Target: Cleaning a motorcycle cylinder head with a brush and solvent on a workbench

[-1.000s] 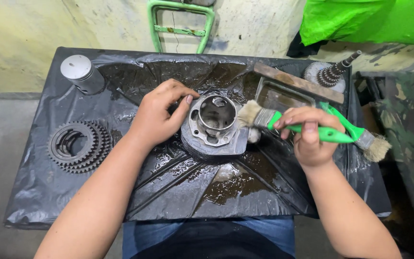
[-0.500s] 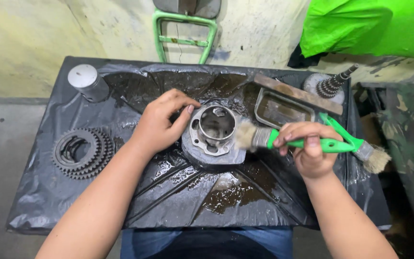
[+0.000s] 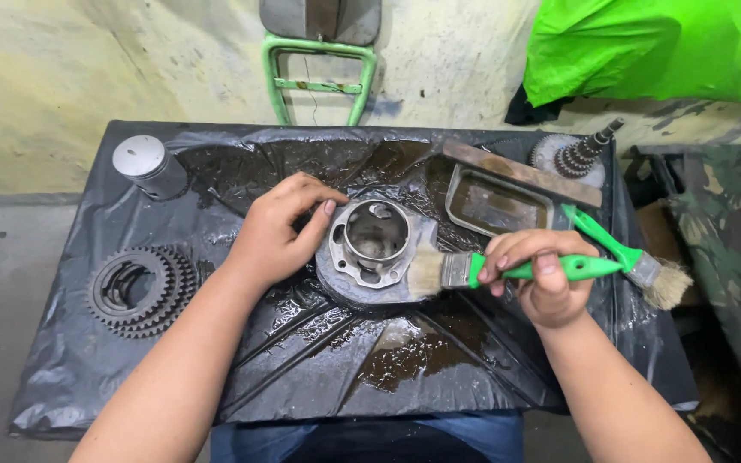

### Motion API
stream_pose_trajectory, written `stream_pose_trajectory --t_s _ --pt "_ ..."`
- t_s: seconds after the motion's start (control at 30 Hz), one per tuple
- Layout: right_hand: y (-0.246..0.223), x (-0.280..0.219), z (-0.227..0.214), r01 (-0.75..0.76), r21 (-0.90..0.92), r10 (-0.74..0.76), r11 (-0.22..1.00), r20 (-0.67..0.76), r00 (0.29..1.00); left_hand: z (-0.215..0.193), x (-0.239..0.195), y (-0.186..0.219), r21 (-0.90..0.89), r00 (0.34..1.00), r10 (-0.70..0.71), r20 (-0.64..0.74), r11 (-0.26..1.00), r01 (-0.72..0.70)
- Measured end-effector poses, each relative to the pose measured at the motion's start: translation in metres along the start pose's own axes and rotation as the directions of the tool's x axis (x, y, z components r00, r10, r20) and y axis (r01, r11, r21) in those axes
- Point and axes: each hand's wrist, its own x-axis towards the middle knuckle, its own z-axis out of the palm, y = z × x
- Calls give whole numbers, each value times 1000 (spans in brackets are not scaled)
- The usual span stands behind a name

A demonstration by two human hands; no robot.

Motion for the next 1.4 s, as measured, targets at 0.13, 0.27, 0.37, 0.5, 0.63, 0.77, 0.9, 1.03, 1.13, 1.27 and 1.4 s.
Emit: stream_pose_trajectory --t_s 0.13,0.27,0.37,0.5,0.63,0.77,0.9,1.03,1.13,1.27,1.4 --pt "4 0 -5 -14 -32 13 999 -23 1000 -1 0 1 7 1000 7 -14 1000 -7" --pt "0 1 -3 27 -198 -38 980 -50 998 0 0 1 -2 1000 -2 -10 1000 2" --pt "2 -2 -5 24 -156 -29 987 -31 999 0 0 2 1 1000 3 -6 1000 -3" --pt "8 -1 -6 -65 27 65 997 2 998 -2 0 3 0 1000 -4 -1 1000 4" --pt "10 1 -15 -92 -69 89 993 -39 995 -1 0 1 -5 1000 -15 11 1000 15" --pt "6 2 -6 -3 -184 -6 983 -50 999 -2 0 1 -18 1000 -13 13 1000 13" --pt "11 2 -9 -77 19 77 997 2 997 -1 -1 -1 -29 1000 -10 4 1000 10" --pt "20 2 -20 -135 55 134 989 9 991 -1 -1 -3 -35 1000 -11 7 999 11" --pt "22 0 -21 -108 -55 103 993 -92 990 -1 -1 -1 -35 1000 -1 -1 999 1" --pt "22 -1 -22 -100 -30 97 995 -65 993 -3 0 2 -93 1000 29 8 995 -29" --pt "22 -2 -23 -177 114 178 978 -1 984 -6 1 4 -91 993 90 79 992 -83"
